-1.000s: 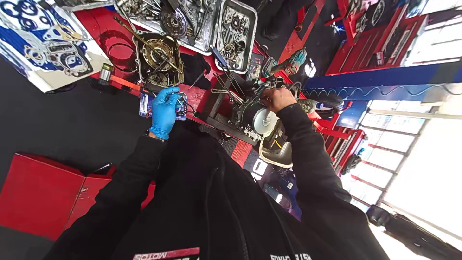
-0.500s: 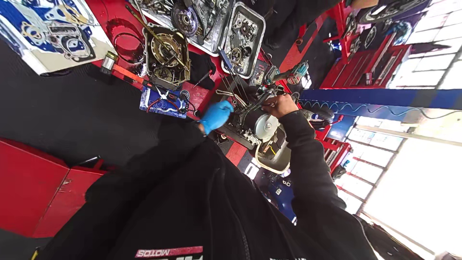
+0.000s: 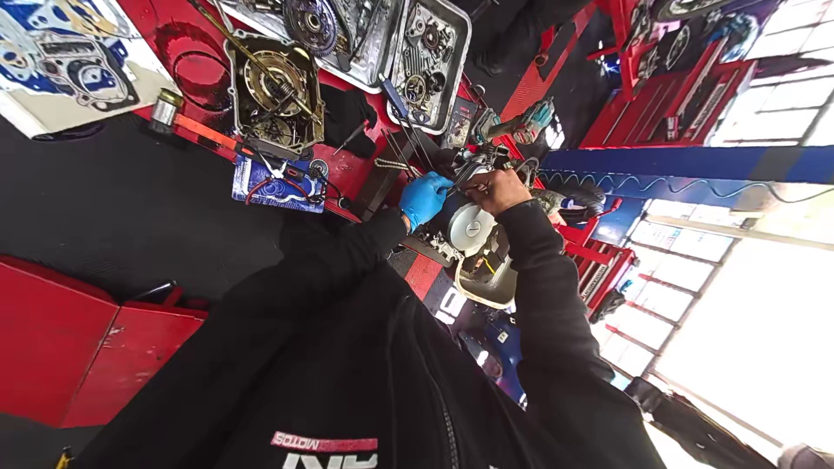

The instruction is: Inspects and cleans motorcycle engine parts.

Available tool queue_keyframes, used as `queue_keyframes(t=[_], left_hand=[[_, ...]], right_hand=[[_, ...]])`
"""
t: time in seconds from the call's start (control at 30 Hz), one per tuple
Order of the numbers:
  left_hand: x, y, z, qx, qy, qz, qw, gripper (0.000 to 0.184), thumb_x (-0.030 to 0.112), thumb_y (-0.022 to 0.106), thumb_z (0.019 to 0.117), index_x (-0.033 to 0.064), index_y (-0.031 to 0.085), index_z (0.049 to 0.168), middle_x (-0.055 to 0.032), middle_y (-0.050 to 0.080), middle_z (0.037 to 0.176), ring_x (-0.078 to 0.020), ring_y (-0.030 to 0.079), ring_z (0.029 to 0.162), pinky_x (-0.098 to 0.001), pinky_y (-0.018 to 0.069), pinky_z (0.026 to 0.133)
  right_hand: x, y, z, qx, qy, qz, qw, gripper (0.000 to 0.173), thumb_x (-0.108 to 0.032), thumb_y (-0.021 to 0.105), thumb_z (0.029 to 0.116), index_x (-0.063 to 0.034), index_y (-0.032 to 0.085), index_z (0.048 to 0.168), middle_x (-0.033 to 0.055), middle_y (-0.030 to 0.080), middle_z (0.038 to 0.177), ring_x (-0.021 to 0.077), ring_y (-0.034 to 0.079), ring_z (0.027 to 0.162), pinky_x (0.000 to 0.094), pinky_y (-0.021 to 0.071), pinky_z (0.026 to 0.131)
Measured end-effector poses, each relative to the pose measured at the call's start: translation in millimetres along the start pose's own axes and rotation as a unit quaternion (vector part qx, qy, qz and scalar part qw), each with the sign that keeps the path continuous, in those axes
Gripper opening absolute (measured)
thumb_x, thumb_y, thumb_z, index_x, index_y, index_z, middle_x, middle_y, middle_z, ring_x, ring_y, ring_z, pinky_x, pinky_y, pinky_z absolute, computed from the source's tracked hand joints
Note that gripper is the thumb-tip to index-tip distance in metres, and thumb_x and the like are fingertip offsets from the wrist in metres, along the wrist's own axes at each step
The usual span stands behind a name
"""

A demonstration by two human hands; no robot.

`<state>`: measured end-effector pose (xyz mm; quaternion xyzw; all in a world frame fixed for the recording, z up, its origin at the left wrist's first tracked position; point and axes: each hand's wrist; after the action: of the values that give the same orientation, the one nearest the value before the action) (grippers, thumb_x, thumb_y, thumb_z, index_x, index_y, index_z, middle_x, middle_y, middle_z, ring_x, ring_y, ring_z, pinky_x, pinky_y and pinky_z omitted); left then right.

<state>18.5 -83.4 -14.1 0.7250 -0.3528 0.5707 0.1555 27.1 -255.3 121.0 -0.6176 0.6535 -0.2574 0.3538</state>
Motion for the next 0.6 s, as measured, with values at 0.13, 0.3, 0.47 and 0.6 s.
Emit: queue_keyframes(t=[0.13,0.3,0.47,0.6], left_hand=[[3,-1,-2,-0.010,0.035,0.049,0.998,0.035,0.015,0.051,0.1009,0.0206,0.073,0.127,-0.0061,0.068,0.130,-0.0227,0.067,0.115,-0.0475,0.0549,0.098],[0,0,0,-0.005,0.032,0.019,0.999,0.034,0.013,0.053,0.0997,0.0196,0.075,0.125,-0.0074,0.068,0.128,-0.0230,0.067,0.116,-0.0477,0.0540,0.100],[0,0,-1,-0.006,0.022,0.003,1.000,0.033,0.012,0.053,0.0995,0.0182,0.075,0.124,-0.0065,0.068,0.130,-0.0214,0.065,0.120,-0.0460,0.0527,0.103],[3,2,-7,0.007,0.023,-0.008,1.000,0.033,0.008,0.054,0.0993,0.0156,0.076,0.122,-0.0084,0.068,0.128,-0.0236,0.065,0.118,-0.0469,0.0532,0.101]], right_hand=[[2,-1,3,-0.017,-0.001,0.007,1.000,0.017,-0.022,0.067,0.0941,-0.0173,0.080,0.103,0.0092,0.079,0.096,0.0304,0.075,0.090,0.0608,0.0563,0.086],[7,-4,9,-0.029,-0.004,0.009,1.000,0.015,-0.025,0.069,0.0932,-0.0183,0.080,0.102,0.0067,0.078,0.092,0.0263,0.075,0.086,0.0579,0.0574,0.084],[8,4,15,-0.027,0.020,-0.006,0.999,0.018,-0.029,0.069,0.0915,-0.0171,0.079,0.100,0.0082,0.078,0.093,0.0307,0.075,0.089,0.0631,0.0566,0.084],[3,3,15,-0.025,0.048,-0.005,0.999,0.019,-0.030,0.071,0.0897,-0.0159,0.079,0.099,0.0081,0.078,0.093,0.0301,0.075,0.090,0.0620,0.0569,0.085]])
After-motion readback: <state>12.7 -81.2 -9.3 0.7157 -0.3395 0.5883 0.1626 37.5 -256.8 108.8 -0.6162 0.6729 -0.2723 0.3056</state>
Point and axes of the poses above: each hand's wrist, its own z-axis towards the middle knuckle, its own y-axis out of the palm, x = y × z
